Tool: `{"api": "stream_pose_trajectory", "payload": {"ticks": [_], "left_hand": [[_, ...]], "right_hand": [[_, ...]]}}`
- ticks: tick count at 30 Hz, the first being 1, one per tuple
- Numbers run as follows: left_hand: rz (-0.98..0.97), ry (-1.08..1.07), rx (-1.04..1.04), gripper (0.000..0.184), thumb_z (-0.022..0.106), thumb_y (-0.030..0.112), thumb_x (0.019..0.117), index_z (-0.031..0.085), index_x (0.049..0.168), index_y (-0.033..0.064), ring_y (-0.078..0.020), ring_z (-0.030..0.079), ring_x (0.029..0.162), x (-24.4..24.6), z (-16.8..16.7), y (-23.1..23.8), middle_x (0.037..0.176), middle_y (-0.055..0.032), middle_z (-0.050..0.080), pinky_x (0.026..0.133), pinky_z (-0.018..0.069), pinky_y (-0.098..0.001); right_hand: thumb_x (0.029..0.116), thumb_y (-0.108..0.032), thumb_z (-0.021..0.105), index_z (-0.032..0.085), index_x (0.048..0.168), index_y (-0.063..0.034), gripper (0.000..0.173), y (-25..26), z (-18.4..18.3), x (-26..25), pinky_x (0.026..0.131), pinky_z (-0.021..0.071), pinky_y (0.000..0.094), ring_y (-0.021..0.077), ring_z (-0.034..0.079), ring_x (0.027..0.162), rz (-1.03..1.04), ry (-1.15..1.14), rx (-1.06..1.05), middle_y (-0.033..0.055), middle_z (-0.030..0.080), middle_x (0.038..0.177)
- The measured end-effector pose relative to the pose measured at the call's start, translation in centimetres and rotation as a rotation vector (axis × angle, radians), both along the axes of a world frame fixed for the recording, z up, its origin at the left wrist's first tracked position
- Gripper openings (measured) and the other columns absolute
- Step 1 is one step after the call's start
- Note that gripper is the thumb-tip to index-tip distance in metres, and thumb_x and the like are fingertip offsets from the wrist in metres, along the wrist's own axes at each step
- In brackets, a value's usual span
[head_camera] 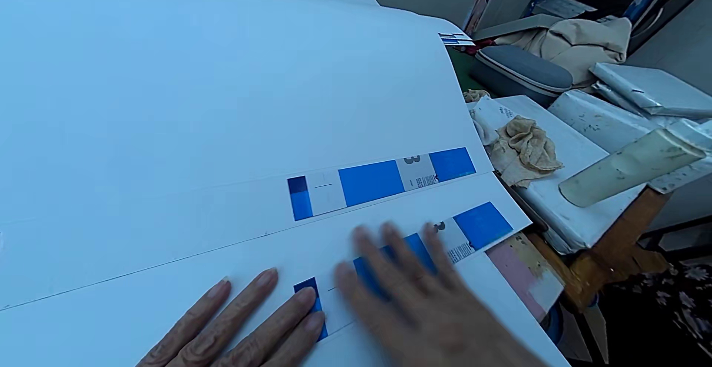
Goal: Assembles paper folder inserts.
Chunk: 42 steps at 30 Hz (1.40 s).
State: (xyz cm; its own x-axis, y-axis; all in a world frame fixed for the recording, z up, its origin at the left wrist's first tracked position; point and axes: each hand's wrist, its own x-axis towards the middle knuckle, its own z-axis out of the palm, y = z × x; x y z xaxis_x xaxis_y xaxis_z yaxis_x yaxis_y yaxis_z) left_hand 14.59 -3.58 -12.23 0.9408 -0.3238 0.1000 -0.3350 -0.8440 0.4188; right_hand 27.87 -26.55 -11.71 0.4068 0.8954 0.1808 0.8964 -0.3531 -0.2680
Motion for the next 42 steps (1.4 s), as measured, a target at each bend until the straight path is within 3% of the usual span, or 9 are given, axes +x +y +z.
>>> {"api": "stream_pose_trajectory", "payload": {"ticks": [6,15,18,20,24,29,33,38,42], "left_hand": [[0.011,0.019,0.032,0.046,0.037,0.018,0.1082,0.052,0.147,-0.0007,-0.0533,0.039,0.143,0.1,0.8,-0.1,0.152,-0.0229,0.05,0.119,0.0235,-0.0629],[0.013,0.004,0.068,0.045,0.039,0.014,0.1063,0.053,0.146,-0.0022,-0.0538,0.041,0.141,0.3,1.2,-0.5,0.15,-0.0228,0.052,0.118,0.0264,-0.0629],[0.012,-0.005,0.098,0.045,0.038,0.013,0.1055,0.054,0.144,-0.0036,-0.0551,0.043,0.139,0.5,1.5,-0.6,0.15,-0.0234,0.052,0.116,0.0293,-0.063],[0.002,-0.006,0.114,0.044,0.039,0.014,0.1057,0.055,0.143,-0.0043,-0.0549,0.043,0.139,0.4,1.5,-0.7,0.149,-0.0242,0.053,0.116,0.029,-0.0632],[0.006,-0.011,0.115,0.043,0.04,0.014,0.1067,0.055,0.143,-0.0047,-0.0524,0.043,0.14,0.6,1.5,-0.8,0.149,-0.0233,0.053,0.118,0.0278,-0.0615],[-0.026,-0.044,0.109,0.043,0.04,0.015,0.107,0.055,0.14,-0.0092,-0.0498,0.048,0.138,0.9,1.3,-0.9,0.146,-0.0278,0.054,0.117,0.0329,-0.0577],[-0.037,-0.056,0.087,0.042,0.04,0.014,0.1077,0.054,0.138,-0.0119,-0.0483,0.051,0.136,1.1,1.2,-1.0,0.144,-0.0312,0.054,0.116,0.0351,-0.0552],[-0.05,-0.064,0.076,0.042,0.04,0.014,0.1079,0.054,0.137,-0.0128,-0.0474,0.052,0.135,1.1,0.9,-1.0,0.143,-0.0323,0.054,0.115,0.0373,-0.0529],[-0.035,-0.088,0.07,0.042,0.04,0.014,0.1072,0.057,0.135,-0.0134,-0.0483,0.055,0.132,1.1,0.8,-1.1,0.141,-0.032,0.056,0.114,0.0396,-0.0529]], "right_hand": [[0.0997,-0.066,0.039,0.049,0.152,-0.0059,0.08,-1.3,-0.8,0.5,0.118,0.0152,0.0728,0.0338,0.036,0.151,-0.003,0.044,0.005,0.0068,0.045,0.159],[0.101,-0.069,0.027,0.051,0.149,-0.0002,0.087,-5.9,0.3,1.9,0.114,0.0111,0.0786,0.0361,0.042,0.147,-0.249,-0.058,-0.075,0.013,0.048,0.156],[0.1008,-0.066,0.035,0.052,0.147,0.0021,0.084,-3.0,0.5,0.3,0.114,0.0131,0.0783,0.0395,0.042,0.146,-0.172,-0.082,-0.049,0.0184,0.048,0.155],[0.099,-0.066,0.04,0.052,0.148,-0.0028,0.081,-1.2,0.1,-1.1,0.116,0.0137,0.0752,0.0381,0.041,0.147,-0.071,-0.023,-0.019,0.0157,0.048,0.156],[0.0995,-0.065,0.041,0.057,0.143,0.0023,0.082,-1.8,0.0,-0.2,0.117,0.0168,0.0726,0.0337,0.046,0.144,-0.081,0.0,0.009,0.0139,0.054,0.151],[0.1062,-0.031,0.049,0.074,0.119,-0.0026,0.039,-7.9,-0.5,7.6,0.112,0.0468,0.0456,0.0183,0.067,0.121,-0.213,-0.281,0.273,0.0081,0.073,0.125],[0.1064,-0.031,0.045,0.066,0.135,-0.0059,0.044,-9.8,-1.4,9.3,0.121,0.0365,0.0418,0.0172,0.052,0.14,-0.228,-0.164,0.223,0.0052,0.063,0.143],[0.1088,-0.046,0.032,0.062,0.142,-0.0084,0.058,-9.7,-2.7,8.3,0.122,0.023,0.0633,0.0242,0.045,0.146,-0.259,-0.219,0.125,0.0049,0.057,0.149],[0.1054,-0.061,0.026,0.053,0.147,0.0003,0.079,-6.2,-1.3,4.3,0.116,0.0145,0.0755,0.0348,0.042,0.147,-0.254,-0.201,-0.036,0.0156,0.05,0.154]]}}
